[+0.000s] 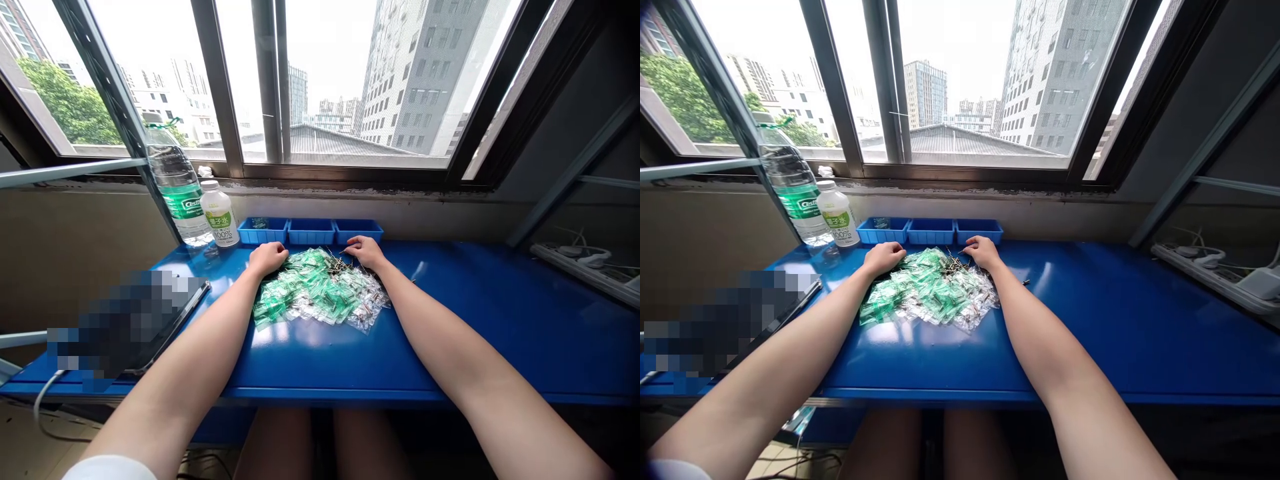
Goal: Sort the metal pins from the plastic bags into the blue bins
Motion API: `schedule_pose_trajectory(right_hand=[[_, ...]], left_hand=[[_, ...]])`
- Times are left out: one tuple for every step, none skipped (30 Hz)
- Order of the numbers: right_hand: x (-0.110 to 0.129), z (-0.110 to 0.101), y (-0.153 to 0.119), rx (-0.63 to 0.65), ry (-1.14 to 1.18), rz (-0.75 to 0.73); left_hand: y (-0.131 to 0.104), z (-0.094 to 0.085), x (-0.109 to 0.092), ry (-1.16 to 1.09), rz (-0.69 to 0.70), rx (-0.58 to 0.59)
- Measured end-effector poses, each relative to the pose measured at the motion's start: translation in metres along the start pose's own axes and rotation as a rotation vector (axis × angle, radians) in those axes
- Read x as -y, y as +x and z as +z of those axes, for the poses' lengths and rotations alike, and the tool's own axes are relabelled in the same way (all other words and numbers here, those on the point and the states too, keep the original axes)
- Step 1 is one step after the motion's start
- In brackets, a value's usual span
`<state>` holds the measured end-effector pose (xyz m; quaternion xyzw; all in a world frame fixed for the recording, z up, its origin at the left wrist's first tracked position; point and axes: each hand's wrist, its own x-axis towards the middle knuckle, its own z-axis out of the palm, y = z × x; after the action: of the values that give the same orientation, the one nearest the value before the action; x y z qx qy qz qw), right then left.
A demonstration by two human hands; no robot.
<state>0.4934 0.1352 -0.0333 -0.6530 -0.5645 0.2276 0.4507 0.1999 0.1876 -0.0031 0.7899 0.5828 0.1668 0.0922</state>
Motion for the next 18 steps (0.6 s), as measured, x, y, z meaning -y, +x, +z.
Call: schedule_pose_trajectory(right_hand=[[0.0004, 0.0000, -0.0003, 0.012, 0.007, -0.002], [0.0006, 0.0001, -0.0004, 0.026, 0.016, -0.005], [0.0006, 0.0003, -0.0004, 0.036, 0.025, -0.008], [0.0006, 0.0005, -0.0003, 0.045, 0.031, -0.011], [0.0004, 0.0007, -0.0002, 0.050, 0.030, -0.015], [0.0003, 0.0008, -0.0001, 0.051, 0.020, -0.019], [0.0002, 0.0008, 0.0000, 0.050, 0.004, -0.024], [0.0001, 0.0008, 0.0000, 0.048, -0.019, -0.029], [0.0000, 0.0007, -0.0001, 0.044, -0.041, -0.034], [-0.0001, 0.0008, -0.0002, 0.042, -0.059, -0.039], [-0.0002, 0.0008, -0.0002, 0.041, -0.070, -0.041], [-0.0003, 0.0010, -0.0002, 0.041, -0.075, -0.043], [-0.0005, 0.0012, -0.0003, 0.040, -0.073, -0.046], [-0.0005, 0.0014, -0.0003, 0.039, -0.069, -0.050], [-0.0004, 0.0015, -0.0004, 0.035, -0.066, -0.053], [-0.0001, 0.0015, -0.0006, 0.030, -0.066, -0.056], [0.0004, 0.0013, -0.0009, 0.022, -0.071, -0.055], [0.0013, 0.0010, -0.0014, 0.014, -0.081, -0.051]], left_hand=[[-0.0001, -0.0002, -0.0001, 0.002, 0.002, 0.001], [-0.0002, -0.0004, -0.0001, 0.005, 0.003, 0.001], [-0.0003, -0.0006, -0.0001, 0.008, 0.005, 0.002], [-0.0004, -0.0007, -0.0002, 0.012, 0.005, 0.003], [-0.0005, -0.0008, -0.0002, 0.015, 0.005, 0.005], [-0.0006, -0.0009, -0.0003, 0.016, 0.004, 0.006], [-0.0007, -0.0009, -0.0003, 0.018, 0.004, 0.008], [-0.0007, -0.0009, -0.0004, 0.019, 0.004, 0.007], [-0.0008, -0.0009, -0.0004, 0.019, 0.005, 0.007], [-0.0007, -0.0009, -0.0004, 0.019, 0.006, 0.007], [-0.0007, -0.0009, -0.0004, 0.019, 0.007, 0.007], [-0.0007, -0.0009, -0.0004, 0.020, 0.007, 0.007], [-0.0006, -0.0009, -0.0004, 0.020, 0.008, 0.007], [-0.0006, -0.0009, -0.0003, 0.021, 0.008, 0.006], [-0.0005, -0.0010, -0.0003, 0.022, 0.010, 0.006], [-0.0005, -0.0010, -0.0003, 0.023, 0.011, 0.005], [-0.0005, -0.0010, -0.0003, 0.023, 0.012, 0.005], [-0.0006, -0.0011, -0.0004, 0.022, 0.013, 0.006]])
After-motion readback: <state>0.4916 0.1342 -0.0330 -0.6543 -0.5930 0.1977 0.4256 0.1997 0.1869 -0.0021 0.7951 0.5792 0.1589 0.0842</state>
